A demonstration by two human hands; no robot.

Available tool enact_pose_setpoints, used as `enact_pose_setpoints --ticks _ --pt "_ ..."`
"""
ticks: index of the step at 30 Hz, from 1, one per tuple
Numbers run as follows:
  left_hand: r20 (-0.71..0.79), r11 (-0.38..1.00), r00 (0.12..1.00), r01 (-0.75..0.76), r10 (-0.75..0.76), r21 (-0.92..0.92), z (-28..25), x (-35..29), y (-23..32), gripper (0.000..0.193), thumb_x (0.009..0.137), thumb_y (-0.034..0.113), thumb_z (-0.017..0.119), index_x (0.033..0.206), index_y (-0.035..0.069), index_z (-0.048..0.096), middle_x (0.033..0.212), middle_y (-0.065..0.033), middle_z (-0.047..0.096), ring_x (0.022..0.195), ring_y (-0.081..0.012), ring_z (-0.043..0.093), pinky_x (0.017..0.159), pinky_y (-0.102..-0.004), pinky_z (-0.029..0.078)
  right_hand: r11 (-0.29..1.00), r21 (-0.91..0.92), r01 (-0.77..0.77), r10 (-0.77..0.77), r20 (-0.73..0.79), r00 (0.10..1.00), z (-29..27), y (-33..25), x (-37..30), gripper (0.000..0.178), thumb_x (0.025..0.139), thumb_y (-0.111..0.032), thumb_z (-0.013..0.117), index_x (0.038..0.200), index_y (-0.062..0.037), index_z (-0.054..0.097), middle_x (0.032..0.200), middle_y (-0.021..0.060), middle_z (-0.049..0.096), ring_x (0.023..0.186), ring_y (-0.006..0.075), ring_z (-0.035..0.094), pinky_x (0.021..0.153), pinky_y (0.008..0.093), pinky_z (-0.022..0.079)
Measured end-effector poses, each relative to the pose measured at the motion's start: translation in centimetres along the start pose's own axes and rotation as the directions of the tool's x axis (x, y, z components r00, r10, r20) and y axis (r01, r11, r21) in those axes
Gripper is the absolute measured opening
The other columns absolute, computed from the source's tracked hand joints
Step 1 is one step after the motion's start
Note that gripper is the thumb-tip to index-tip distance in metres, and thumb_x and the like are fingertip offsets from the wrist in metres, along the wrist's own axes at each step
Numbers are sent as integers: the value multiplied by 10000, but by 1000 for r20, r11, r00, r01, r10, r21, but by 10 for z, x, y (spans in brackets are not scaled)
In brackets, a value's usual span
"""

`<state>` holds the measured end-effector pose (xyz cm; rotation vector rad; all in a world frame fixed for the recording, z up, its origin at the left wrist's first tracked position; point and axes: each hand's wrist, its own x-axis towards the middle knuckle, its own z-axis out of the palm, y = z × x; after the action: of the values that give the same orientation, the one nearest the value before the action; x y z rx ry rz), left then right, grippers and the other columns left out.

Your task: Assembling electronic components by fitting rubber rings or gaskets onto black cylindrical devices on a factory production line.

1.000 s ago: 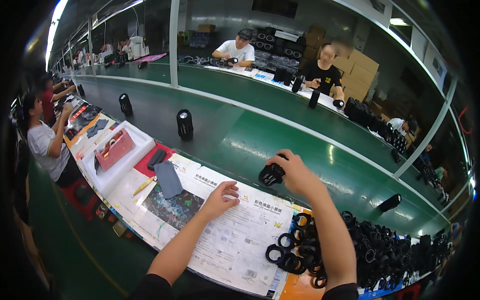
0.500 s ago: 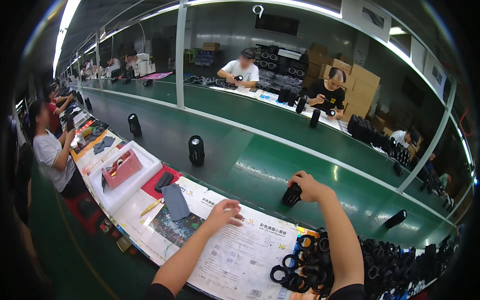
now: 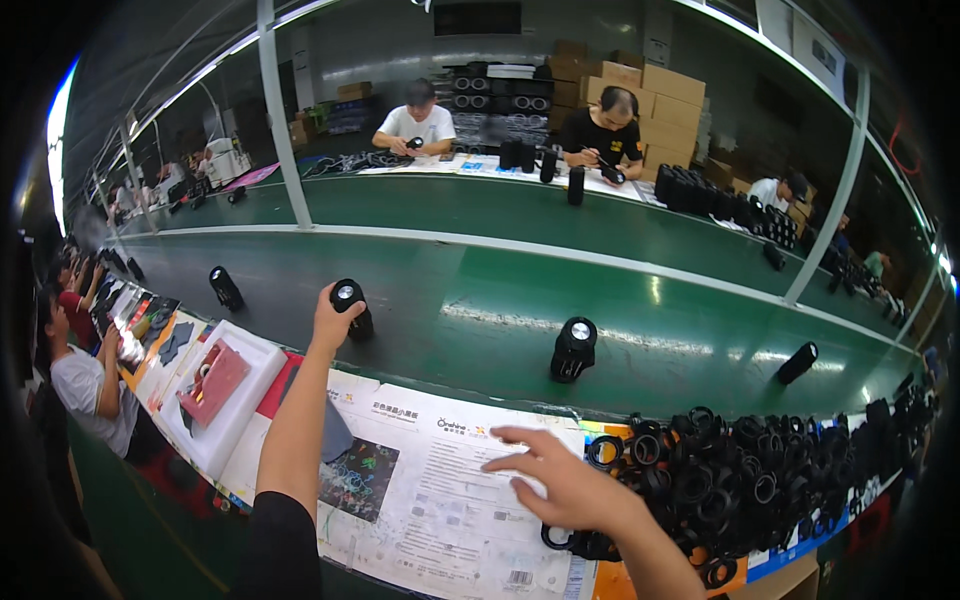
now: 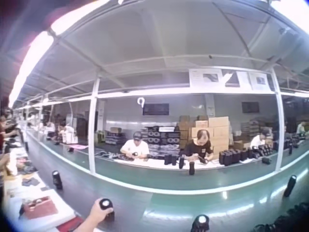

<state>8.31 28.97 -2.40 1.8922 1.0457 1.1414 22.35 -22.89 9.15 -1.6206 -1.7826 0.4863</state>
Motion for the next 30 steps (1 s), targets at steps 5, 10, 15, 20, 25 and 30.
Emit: enact_pose_setpoints --ticks 5,10,15,20,25,30 --pt "-60 999 997 -43 43 4 2 -31 23 779 818 346 994 1394 -24 622 1244 -197 753 1125 -300 730 991 -410 580 990 100 -105 116 -117 986 36 6 -17 366 990 -30 692 1342 -105 753 1525 160 636 1443 359 595 1173 446 512" --pt "225 776 954 294 -200 -557 23 -132 86 693 864 357 977 1327 -17 622 1106 -75 724 933 -150 740 688 -304 646 970 79 -231 244 -329 912 69 10 -5 668 1005 -126 782 1613 -75 511 1693 220 423 1502 354 512 1131 436 536" --pt "546 562 784 605 -296 -564 28 -243 161 605 899 328 946 1287 -4 621 1116 -79 724 943 -175 747 717 -365 671 956 168 -240 290 -419 860 100 28 4 1044 947 -232 894 1726 -5 237 1681 271 335 1523 410 448 1156 467 515" --pt "633 328 769 622 -85 -711 39 -282 140 517 979 238 864 1369 11 612 1246 -95 727 1101 -206 731 956 -403 634 890 394 -229 395 -419 818 115 44 -8 918 927 -63 897 1650 45 343 1491 188 568 1286 275 650 1082 381 576" --pt "643 196 762 620 79 -759 47 -300 145 452 985 141 818 1359 17 597 1276 -172 732 1276 -348 715 1113 -496 589 399 901 -172 533 -75 843 137 62 -21 917 935 -10 880 1658 102 326 1497 166 575 1330 245 646 1108 379 581" --pt "523 258 853 506 -5 -823 49 -302 145 567 946 298 871 1367 36 596 1201 -167 746 1182 -415 751 1055 -546 628 877 443 -187 393 -435 810 140 39 -15 924 914 -176 928 1648 42 411 1473 229 613 1296 293 688 1092 383 584"
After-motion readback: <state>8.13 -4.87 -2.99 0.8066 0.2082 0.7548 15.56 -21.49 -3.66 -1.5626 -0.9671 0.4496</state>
